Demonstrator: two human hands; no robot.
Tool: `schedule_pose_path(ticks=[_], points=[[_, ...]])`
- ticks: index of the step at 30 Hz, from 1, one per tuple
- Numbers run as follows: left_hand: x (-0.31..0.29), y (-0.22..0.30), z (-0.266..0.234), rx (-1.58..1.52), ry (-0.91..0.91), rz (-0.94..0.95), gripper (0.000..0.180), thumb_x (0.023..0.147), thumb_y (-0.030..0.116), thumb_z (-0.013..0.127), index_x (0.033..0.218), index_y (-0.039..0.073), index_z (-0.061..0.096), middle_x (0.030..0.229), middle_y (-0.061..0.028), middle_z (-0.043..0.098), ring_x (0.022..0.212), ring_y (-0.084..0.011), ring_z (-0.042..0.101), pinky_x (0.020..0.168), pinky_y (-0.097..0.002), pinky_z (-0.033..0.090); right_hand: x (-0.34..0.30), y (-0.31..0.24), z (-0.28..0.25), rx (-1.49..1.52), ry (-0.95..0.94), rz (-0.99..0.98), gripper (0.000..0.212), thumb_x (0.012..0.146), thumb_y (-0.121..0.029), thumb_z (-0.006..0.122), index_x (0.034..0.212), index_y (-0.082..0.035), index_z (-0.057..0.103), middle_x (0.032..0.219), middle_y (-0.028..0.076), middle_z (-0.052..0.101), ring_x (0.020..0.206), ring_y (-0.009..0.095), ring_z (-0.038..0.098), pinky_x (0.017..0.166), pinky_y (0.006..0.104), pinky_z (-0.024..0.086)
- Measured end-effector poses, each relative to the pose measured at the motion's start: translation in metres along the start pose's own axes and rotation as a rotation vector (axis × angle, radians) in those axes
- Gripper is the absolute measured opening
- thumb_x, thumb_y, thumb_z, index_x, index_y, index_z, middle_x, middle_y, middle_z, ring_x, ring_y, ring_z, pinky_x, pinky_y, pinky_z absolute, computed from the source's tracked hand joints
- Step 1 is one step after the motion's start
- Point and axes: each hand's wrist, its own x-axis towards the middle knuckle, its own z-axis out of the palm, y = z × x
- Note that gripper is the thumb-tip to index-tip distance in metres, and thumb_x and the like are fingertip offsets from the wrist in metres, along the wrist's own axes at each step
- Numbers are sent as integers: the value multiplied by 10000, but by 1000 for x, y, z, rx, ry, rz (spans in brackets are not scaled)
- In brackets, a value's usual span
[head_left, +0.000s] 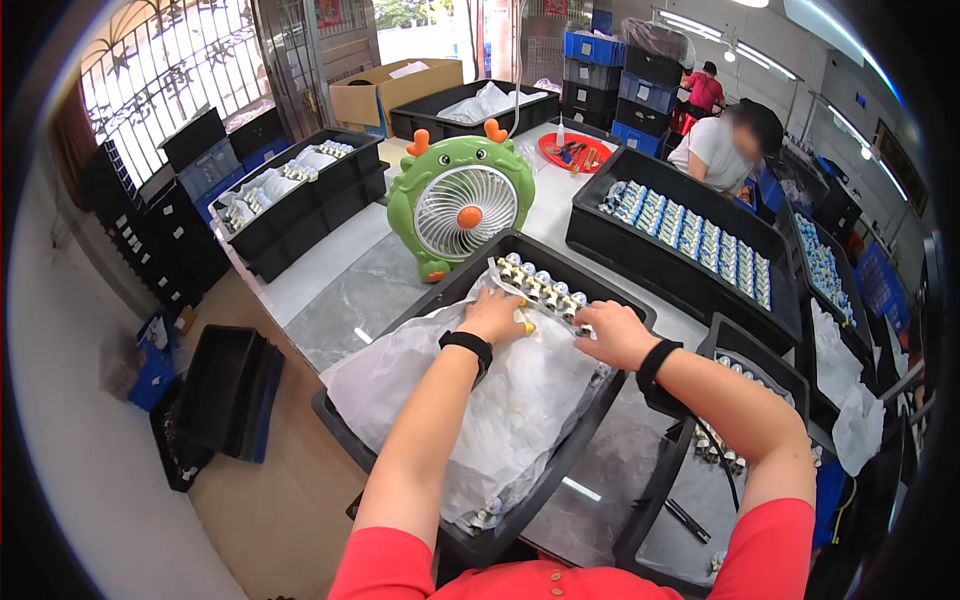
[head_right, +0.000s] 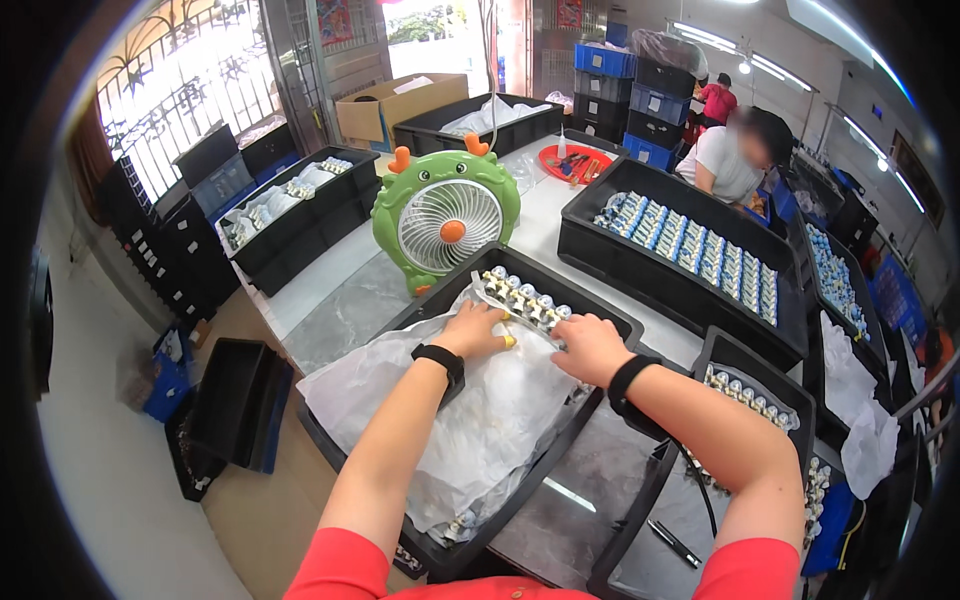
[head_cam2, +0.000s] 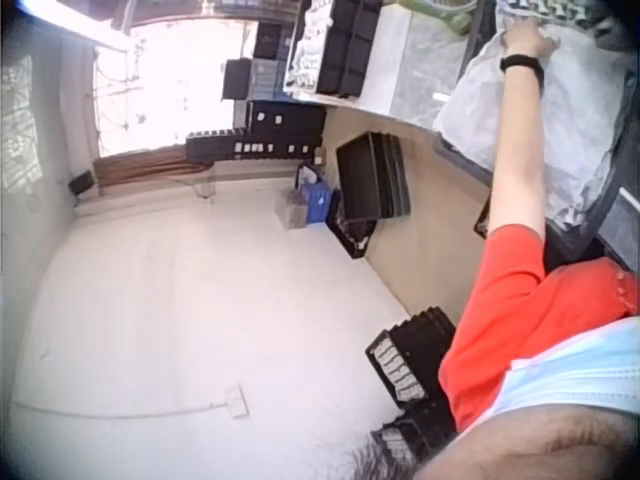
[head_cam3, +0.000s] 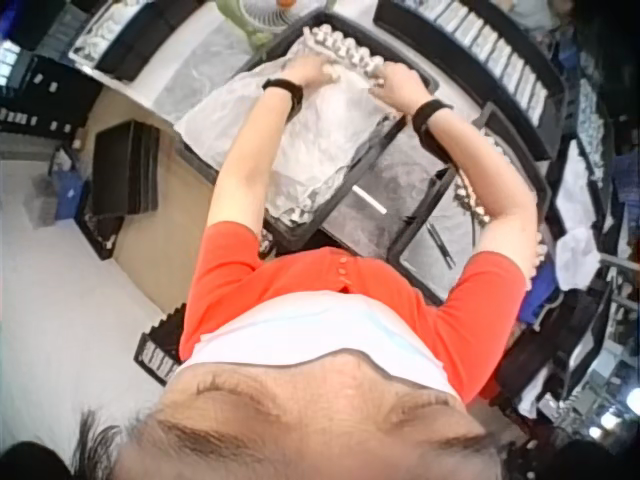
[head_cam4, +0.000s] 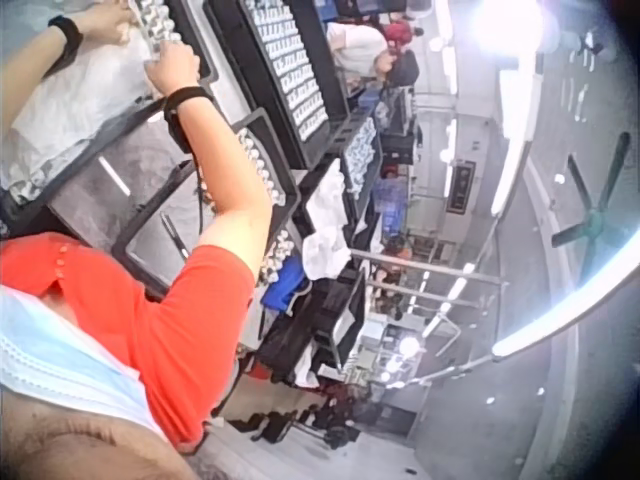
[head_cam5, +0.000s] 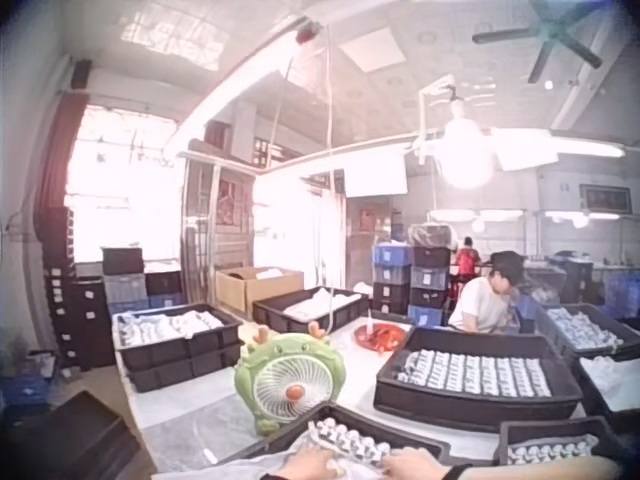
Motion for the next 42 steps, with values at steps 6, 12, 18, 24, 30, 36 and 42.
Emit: schedule_pose_path(ticks=[6, 12, 18, 24, 30, 36, 42], points=[[8, -19, -8, 3, -26, 113, 622, 773, 363, 669, 1287, 71, 476, 1284, -191, 528, 1179, -395, 448, 992, -448, 393, 45, 7, 16, -44, 53, 74, 362, 730, -237, 651, 1056, -81, 633, 1064, 122, 587, 1060, 324, 531, 871, 462, 436], [-5, -6, -7, 103, -13, 81, 613, 752, 408, 701, 1280, 163, 508, 1279, -174, 503, 1235, -408, 406, 987, -543, 371, 50, 28, 20, -93, 55, 76, 466, 706, -232, 699, 1127, -62, 593, 1137, 127, 568, 1085, 320, 527, 912, 428, 446], [-6, 8, 2, 207, 118, 150, 543, 733, 393, 721, 1176, 105, 592, 1213, -153, 528, 1182, -336, 459, 954, -514, 381, 52, 22, 15, -208, -133, 82, 501, 713, -291, 694, 1126, -29, 584, 1121, 137, 574, 1027, 307, 571, 885, 404, 467], [-2, 11, 10, 28, 128, 415, 459, 731, 347, 719, 1140, 155, 632, 1201, -147, 529, 1137, -304, 494, 928, -423, 432, 56, 24, 23, -168, -130, 79, 466, 703, -244, 704, 1080, -3, 574, 1075, 153, 550, 947, 335, 605, 831, 405, 495], [-9, 18, 19, 84, 102, 376, 504, 735, 375, 720, 1196, 207, 607, 1245, -135, 497, 1146, -325, 475, 909, -457, 440, 56, 34, 32, -23, -37, -4, 398, 699, -172, 680, 1030, 14, 561, 1042, 174, 536, 930, 355, 600, 831, 420, 491], [-9, 24, 16, 146, 54, 351, 503, 740, 406, 706, 1203, 244, 595, 1226, -126, 480, 1134, -334, 469, 889, -480, 442, 55, 35, 28, 49, -27, 6, 425, 688, -165, 673, 1058, 8, 555, 1043, 182, 540, 967, 362, 579, 863, 407, 476], [-11, 30, 14, 183, 35, 322, 512, 748, 437, 687, 1210, 241, 587, 1222, -133, 475, 1135, -337, 466, 882, -488, 439, 56, 35, 24, 49, -65, 47, 479, 682, -199, 699, 1091, -9, 539, 1096, 177, 530, 996, 351, 573, 878, 397, 472]])
